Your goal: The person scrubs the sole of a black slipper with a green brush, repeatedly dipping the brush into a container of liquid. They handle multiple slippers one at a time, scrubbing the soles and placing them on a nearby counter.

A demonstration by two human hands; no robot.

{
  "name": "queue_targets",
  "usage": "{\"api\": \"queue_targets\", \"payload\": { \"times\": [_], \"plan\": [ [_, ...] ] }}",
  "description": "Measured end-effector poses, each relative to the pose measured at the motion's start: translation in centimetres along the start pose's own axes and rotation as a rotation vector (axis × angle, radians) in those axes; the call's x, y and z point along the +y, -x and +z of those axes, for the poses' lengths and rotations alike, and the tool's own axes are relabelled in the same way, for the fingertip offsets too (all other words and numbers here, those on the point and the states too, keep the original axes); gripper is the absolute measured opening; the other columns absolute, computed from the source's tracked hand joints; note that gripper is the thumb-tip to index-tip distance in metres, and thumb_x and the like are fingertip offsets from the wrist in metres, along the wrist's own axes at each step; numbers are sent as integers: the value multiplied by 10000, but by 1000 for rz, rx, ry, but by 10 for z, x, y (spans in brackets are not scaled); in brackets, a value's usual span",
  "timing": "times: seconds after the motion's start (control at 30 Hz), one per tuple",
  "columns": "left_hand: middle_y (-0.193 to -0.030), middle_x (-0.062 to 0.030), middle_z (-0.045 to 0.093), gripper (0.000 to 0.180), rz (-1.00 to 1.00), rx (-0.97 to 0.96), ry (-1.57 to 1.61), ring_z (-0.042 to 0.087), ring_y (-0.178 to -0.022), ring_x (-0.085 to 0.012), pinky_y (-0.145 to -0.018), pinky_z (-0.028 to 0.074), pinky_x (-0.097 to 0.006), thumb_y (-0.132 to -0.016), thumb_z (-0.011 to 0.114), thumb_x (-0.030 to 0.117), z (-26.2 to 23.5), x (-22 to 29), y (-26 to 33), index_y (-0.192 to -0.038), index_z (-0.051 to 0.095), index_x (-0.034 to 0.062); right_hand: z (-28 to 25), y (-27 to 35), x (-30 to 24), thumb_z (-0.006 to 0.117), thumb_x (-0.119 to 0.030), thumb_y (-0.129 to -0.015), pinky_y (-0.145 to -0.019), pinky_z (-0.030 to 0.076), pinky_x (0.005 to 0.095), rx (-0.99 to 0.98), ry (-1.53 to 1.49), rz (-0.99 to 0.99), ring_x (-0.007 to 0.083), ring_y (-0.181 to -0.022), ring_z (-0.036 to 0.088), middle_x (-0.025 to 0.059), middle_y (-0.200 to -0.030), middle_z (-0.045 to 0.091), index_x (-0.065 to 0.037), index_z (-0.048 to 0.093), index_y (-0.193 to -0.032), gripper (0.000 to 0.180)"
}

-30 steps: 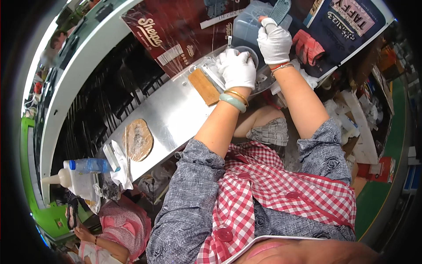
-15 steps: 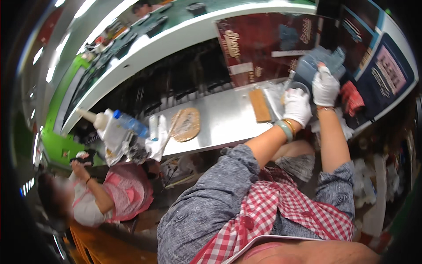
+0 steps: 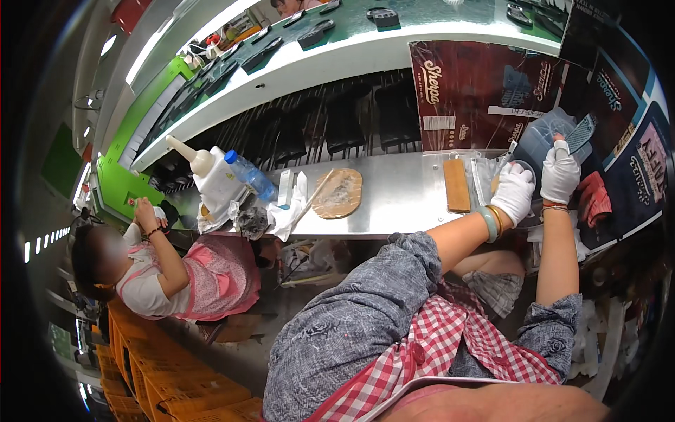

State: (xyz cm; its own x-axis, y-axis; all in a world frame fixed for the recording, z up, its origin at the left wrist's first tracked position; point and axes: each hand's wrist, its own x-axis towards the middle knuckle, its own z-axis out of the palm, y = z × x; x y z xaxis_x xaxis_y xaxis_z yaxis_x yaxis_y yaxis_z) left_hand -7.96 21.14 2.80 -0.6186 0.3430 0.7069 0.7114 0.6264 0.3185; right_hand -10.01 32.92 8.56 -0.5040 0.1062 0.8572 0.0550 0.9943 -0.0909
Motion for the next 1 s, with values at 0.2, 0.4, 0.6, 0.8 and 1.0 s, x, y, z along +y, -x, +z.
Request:
{"api": "queue_targets", "payload": {
  "times": [0.2, 0.4, 0.6, 0.8, 1.0],
  "plan": [
    [-839, -44, 574, 80, -31, -62, 61, 518, -912, -250, -889, 380, -418, -657, 604, 151, -5, -4, -7, -693, 670, 122, 1, 1, 3, 601, -148, -780, -497, 425, 417, 9, 37, -56, 311, -509, 547, 129, -568, 540, -184, 635, -1014, 239],
    [-820, -47, 606, 82, -185, -85, -4, 556, -854, -236, -796, 437, -384, -678, 599, 148, 10, -1, -11, -679, 677, 121, 2, 3, 4, 609, -152, -776, -504, 428, 422, 5, 64, -46, 312, -524, 554, 134, -582, 546, -186, 636, -1017, 245],
    [-812, -42, 615, 94, -137, -161, 129, 562, -842, -244, -758, 463, -375, -688, 593, 146, 2, -8, -11, -688, 684, 123, 2, 4, 3, 606, -164, -781, -497, 430, 422, 28, 8, -41, 314, -511, 553, 132, -587, 552, -194, 633, -1017, 239],
    [-838, -56, 615, 103, -89, -244, 145, 559, -868, -262, -770, 462, -388, -694, 592, 141, 1, -12, -10, -730, 685, 118, 0, 3, 0, 593, -166, -792, -500, 434, 425, -4, 62, -38, 318, -521, 558, 131, -586, 552, -200, 618, -1035, 247],
    [-853, -82, 577, 82, -170, -97, 34, 532, -889, -265, -772, 425, -386, -688, 592, 159, -2, 0, -2, -702, 654, 107, 6, 6, 4, 585, -154, -797, -492, 428, 420, -50, 58, -30, 307, -514, 557, 131, -582, 554, -192, 623, -1044, 253]
  ]
}}
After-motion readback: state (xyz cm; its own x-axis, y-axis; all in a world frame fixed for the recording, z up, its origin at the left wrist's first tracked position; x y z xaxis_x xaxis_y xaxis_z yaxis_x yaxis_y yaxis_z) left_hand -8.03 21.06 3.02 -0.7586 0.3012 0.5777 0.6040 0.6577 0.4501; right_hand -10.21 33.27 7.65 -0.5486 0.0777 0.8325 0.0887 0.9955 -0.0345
